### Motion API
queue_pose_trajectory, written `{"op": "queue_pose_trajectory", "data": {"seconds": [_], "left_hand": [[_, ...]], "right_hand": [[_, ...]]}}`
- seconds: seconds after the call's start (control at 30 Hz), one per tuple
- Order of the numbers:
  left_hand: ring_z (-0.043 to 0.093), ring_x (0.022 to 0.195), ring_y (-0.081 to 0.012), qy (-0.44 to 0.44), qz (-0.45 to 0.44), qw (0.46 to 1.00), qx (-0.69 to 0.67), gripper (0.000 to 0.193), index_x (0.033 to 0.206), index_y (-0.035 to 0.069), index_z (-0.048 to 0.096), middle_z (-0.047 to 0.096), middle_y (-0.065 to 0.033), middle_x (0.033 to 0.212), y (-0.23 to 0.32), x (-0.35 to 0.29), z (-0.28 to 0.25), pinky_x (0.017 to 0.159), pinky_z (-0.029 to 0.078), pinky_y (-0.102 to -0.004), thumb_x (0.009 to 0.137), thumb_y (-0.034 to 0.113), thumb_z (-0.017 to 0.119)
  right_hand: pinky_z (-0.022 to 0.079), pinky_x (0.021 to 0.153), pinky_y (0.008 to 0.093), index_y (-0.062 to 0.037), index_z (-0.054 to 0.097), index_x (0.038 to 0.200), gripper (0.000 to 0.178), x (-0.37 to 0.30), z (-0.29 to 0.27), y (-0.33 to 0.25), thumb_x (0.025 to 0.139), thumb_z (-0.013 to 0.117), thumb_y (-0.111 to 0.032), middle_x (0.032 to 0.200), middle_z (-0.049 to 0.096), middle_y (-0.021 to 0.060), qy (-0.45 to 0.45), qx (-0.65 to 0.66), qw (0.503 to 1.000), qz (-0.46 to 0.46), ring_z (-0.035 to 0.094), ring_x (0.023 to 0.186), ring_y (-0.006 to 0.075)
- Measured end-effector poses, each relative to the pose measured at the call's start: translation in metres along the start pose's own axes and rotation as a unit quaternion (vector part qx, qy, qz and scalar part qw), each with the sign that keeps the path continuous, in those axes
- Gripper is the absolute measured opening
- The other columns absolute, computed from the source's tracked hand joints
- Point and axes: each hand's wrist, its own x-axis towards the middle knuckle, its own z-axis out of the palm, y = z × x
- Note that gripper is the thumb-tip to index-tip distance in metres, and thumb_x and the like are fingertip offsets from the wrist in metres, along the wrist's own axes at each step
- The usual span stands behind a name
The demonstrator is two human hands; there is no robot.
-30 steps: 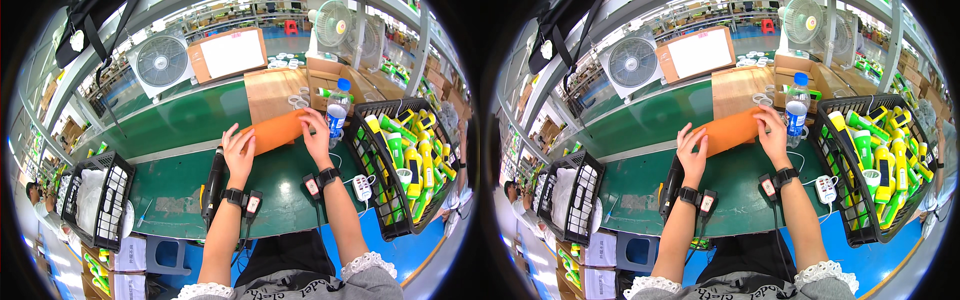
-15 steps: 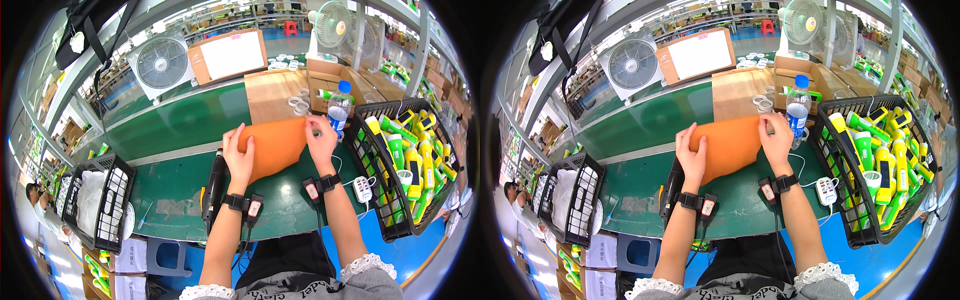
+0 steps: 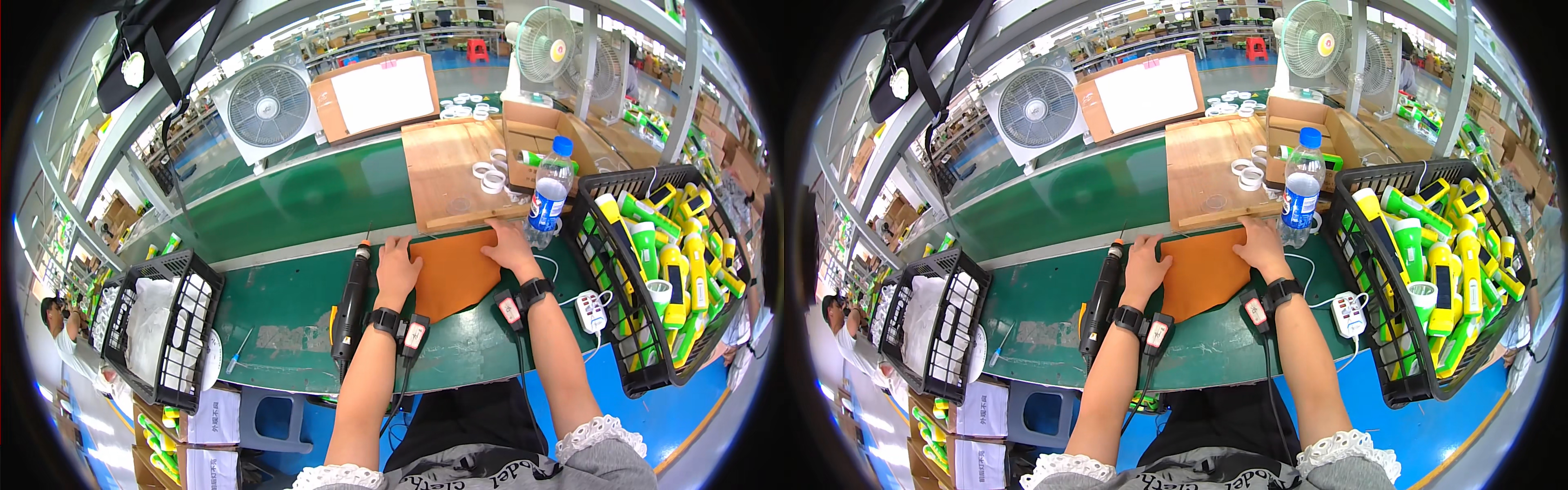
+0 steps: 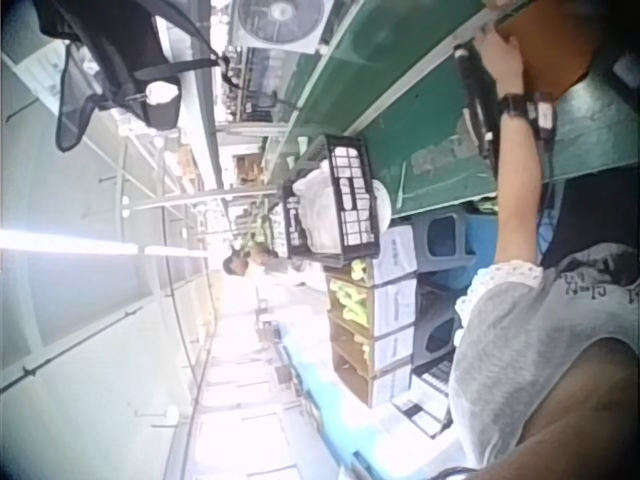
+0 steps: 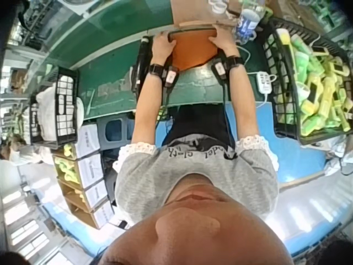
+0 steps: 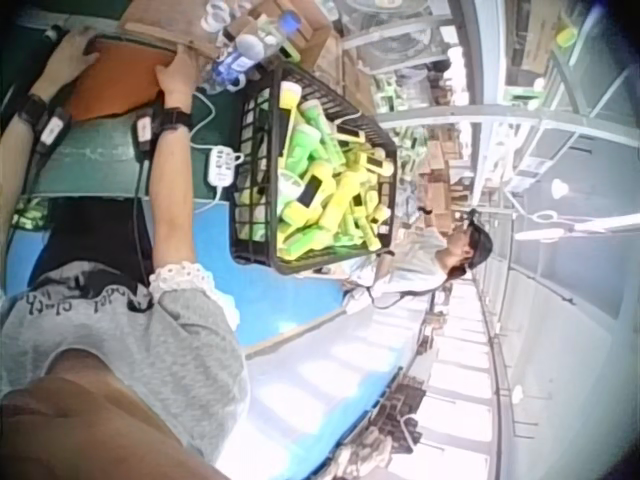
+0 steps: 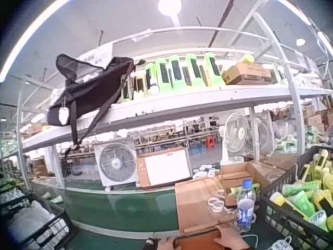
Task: The person is seen assembling flashlights on a production line, including applying stickers and components.
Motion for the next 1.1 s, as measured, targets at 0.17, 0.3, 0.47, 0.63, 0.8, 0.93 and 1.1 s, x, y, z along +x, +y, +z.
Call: {"op": "queue_pose_trajectory", "data": {"seconds": [0.17,0.3,0.47,0.63,0.8,0.93,1.1], "left_hand": [[0.055,0.074,-0.0294,0.023,0.054,0.998,0.035,0.034,0.099,0.004,0.056,0.054,-0.0119,0.099,-0.017,0.001,0.015,0.072,0.045,-0.0377,0.069,0.016,0.065],[0.047,0.064,-0.0213,0.001,-0.025,0.981,-0.194,0.017,0.083,0.003,0.05,0.051,-0.0083,0.071,-0.015,0.01,0.017,0.061,0.041,-0.0321,0.077,0.017,0.059],[0.04,0.062,-0.0056,0.036,-0.082,0.92,-0.381,0.014,0.079,0.007,0.039,0.044,-0.0016,0.064,0.007,0.014,-0.001,0.053,0.036,-0.0248,0.085,0.011,0.051],[0.053,0.07,-0.0094,0.019,-0.172,0.821,-0.544,0.016,0.102,0.008,0.044,0.055,-0.0065,0.081,0.028,0.011,-0.02,0.058,0.042,-0.0231,0.087,0.01,0.05],[0.054,0.088,-0.0149,-0.051,-0.228,0.636,-0.736,0.035,0.114,0.008,0.043,0.054,-0.0074,0.098,0.016,0.016,-0.031,0.076,0.044,-0.0251,0.082,0.004,0.055],[0.057,0.078,-0.0139,-0.006,-0.053,0.849,-0.526,0.038,0.107,0.006,0.05,0.058,-0.005,0.091,0.029,0.014,-0.027,0.068,0.045,-0.0248,0.073,0.003,0.065],[0.056,0.069,-0.0136,0.02,-0.028,0.972,-0.231,0.034,0.101,0.005,0.057,0.058,-0.0077,0.077,0.033,0.013,-0.037,0.059,0.045,-0.024,0.069,0.006,0.069]], "right_hand": [[0.038,0.087,0.0373,-0.0064,0.059,0.095,0.038,0.002,-0.007,-0.01,0.061,0.067,-0.019,0.105,0.056,0.0142,-0.043,-0.048,0.998,0.027,0.045,0.102,0.0346],[0.045,0.072,0.0325,-0.0018,0.054,0.096,0.033,0.011,-0.009,-0.009,0.066,0.064,-0.014,0.09,0.061,0.0134,-0.033,0.219,0.975,0.021,0.058,0.081,0.0293],[0.045,0.067,0.0304,-0.0012,0.051,0.099,0.026,0.016,0.002,-0.006,0.077,0.059,-0.01,0.084,0.061,0.012,0.035,0.412,0.909,0.045,0.06,0.074,0.0214],[0.044,0.072,0.0281,-0.003,0.048,0.108,0.031,0.014,0.003,-0.013,0.08,0.058,-0.012,0.096,0.059,0.0091,0.132,0.383,0.914,0.012,0.057,0.087,0.0177],[0.042,0.077,0.0227,-0.0058,0.049,0.113,0.033,0.007,-0.032,-0.038,0.081,0.056,-0.006,0.1,0.057,0.0066,-0.035,0.678,0.713,0.177,0.054,0.09,0.0119],[0.045,0.069,0.0243,-0.0062,0.056,0.105,0.031,0.012,-0.018,-0.022,0.075,0.06,0.002,0.091,0.06,0.0051,-0.001,0.554,0.831,0.049,0.057,0.081,0.0121],[0.045,0.063,0.0259,-0.0022,0.06,0.094,0.022,0.01,-0.022,-0.026,0.072,0.063,0.0,0.079,0.061,0.007,0.098,0.274,0.956,-0.022,0.058,0.07,0.0142]]}}
